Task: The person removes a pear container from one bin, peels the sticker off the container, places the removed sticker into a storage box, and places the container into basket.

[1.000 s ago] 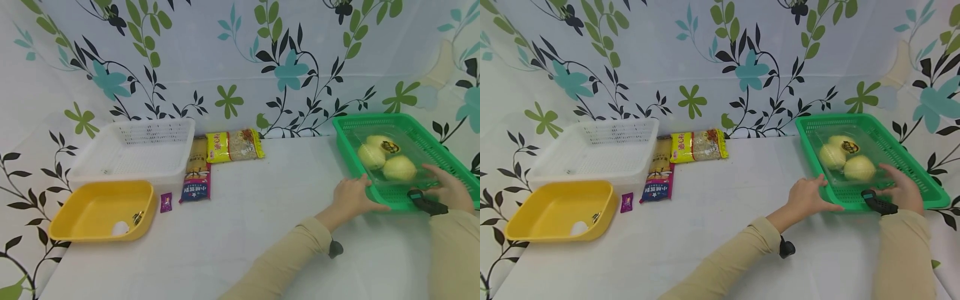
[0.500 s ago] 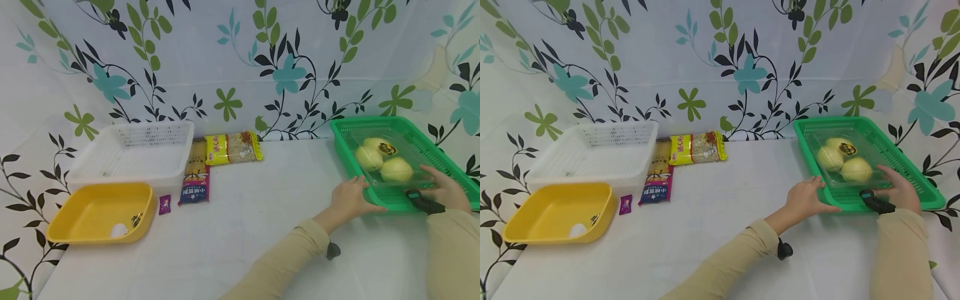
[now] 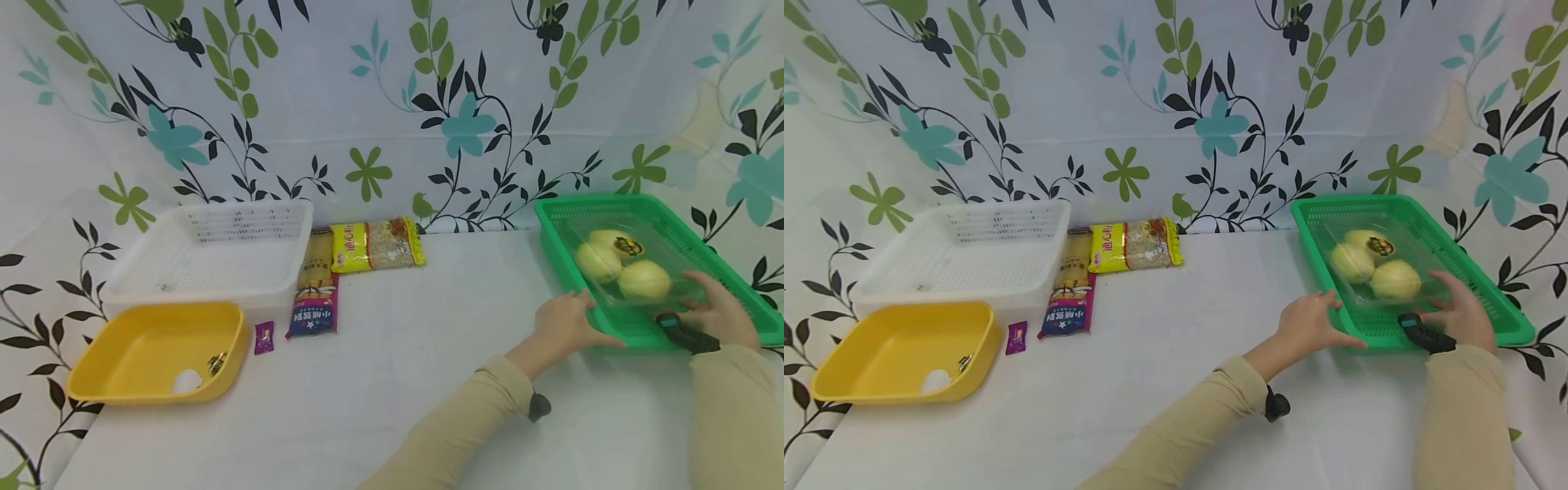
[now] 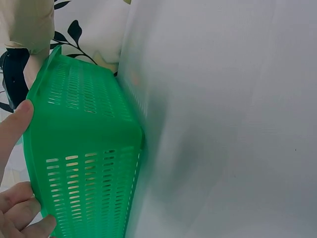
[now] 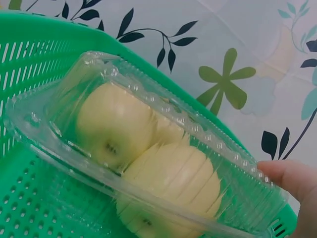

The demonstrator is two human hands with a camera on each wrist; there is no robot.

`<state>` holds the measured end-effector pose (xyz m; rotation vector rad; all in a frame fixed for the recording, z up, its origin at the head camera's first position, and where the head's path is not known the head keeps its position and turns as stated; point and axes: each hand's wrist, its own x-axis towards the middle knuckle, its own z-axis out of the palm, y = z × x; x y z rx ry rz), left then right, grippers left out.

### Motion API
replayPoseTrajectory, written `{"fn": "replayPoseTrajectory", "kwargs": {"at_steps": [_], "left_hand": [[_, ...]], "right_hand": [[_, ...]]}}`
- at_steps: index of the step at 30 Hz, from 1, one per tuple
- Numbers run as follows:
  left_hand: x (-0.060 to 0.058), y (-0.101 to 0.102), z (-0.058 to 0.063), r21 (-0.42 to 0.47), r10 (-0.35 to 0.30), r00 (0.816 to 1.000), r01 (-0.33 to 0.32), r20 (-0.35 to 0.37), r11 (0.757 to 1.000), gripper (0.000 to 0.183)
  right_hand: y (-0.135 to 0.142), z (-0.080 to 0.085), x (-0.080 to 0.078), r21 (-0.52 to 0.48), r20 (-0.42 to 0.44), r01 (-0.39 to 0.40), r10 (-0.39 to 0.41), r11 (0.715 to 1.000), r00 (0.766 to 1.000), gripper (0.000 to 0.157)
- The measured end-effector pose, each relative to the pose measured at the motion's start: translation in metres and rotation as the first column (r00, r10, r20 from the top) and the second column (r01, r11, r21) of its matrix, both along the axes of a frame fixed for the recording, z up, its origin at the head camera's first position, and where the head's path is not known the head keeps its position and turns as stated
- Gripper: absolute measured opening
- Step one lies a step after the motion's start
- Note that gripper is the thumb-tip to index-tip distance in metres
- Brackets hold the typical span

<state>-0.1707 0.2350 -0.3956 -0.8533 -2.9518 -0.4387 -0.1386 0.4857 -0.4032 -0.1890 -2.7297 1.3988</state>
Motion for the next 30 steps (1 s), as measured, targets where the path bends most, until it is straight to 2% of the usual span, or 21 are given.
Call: {"fn": "replayPoseTrajectory", "kwargs": {"at_steps": [1, 2, 4, 6, 9, 12, 16, 18, 23, 25, 27, 30], "left_hand": [[0.0, 0.0, -0.001, 0.012, -0.001, 1.0, 0.001, 0.011, 1.0, 0.078], [0.0, 0.0, -0.002, 0.025, -0.004, 1.0, 0.004, 0.023, 1.0, 0.076], [0.0, 0.0, -0.003, 0.044, -0.009, 0.999, 0.007, 0.045, 0.999, 0.073], [0.0, 0.001, -0.004, 0.064, -0.018, 0.998, 0.014, 0.061, 0.998, 0.072], [0.001, 0.001, -0.004, 0.073, -0.034, 0.997, 0.029, 0.066, 0.997, 0.072], [0.001, 0.0, -0.004, 0.069, -0.034, 0.998, 0.03, 0.057, 0.997, 0.072], [0.0, -0.002, -0.004, 0.051, -0.026, 0.999, 0.024, 0.04, 0.998, 0.073], [-0.001, -0.002, -0.004, 0.052, -0.031, 0.999, 0.029, 0.038, 0.998, 0.072], [-0.002, -0.003, -0.006, 0.068, -0.034, 0.998, 0.03, 0.049, 0.997, 0.071], [-0.002, -0.003, -0.006, 0.07, -0.03, 0.998, 0.027, 0.051, 0.997, 0.071], [-0.002, -0.003, -0.005, 0.067, -0.028, 0.998, 0.024, 0.052, 0.997, 0.072], [-0.002, -0.003, -0.005, 0.057, -0.023, 0.999, 0.02, 0.049, 0.998, 0.072]], "right_hand": [[0.0, -0.002, 0.001, 0.162, -0.057, -0.01, 0.02, 0.987, 0.998, 0.081], [0.001, -0.005, 0.002, 0.241, -0.084, -0.008, 0.029, 0.971, 0.996, 0.081], [0.006, -0.009, 0.001, 0.281, -0.101, -0.018, 0.048, 0.96, 0.994, 0.083], [0.013, -0.014, 0.0, 0.264, -0.097, -0.026, 0.053, 0.964, 0.994, 0.088], [0.022, -0.021, -0.003, 0.294, -0.101, 0.009, 0.022, 0.956, 0.995, 0.098], [0.026, -0.023, -0.006, 0.313, -0.123, 0.016, 0.024, 0.95, 0.992, 0.105], [0.018, -0.02, -0.004, 0.309, -0.136, 0.003, 0.041, 0.951, 0.99, 0.102], [0.019, -0.023, -0.004, 0.329, -0.143, 0.025, 0.024, 0.944, 0.989, 0.101], [0.048, -0.045, -0.018, 0.369, -0.165, 0.015, 0.049, 0.929, 0.985, 0.104], [0.054, -0.048, -0.021, 0.38, -0.171, 0.005, 0.065, 0.925, 0.983, 0.103], [0.051, -0.046, -0.02, 0.381, -0.185, 0.009, 0.066, 0.924, 0.981, 0.101], [0.036, -0.032, -0.013, 0.361, -0.188, 0.009, 0.063, 0.932, 0.98, 0.093]]}}
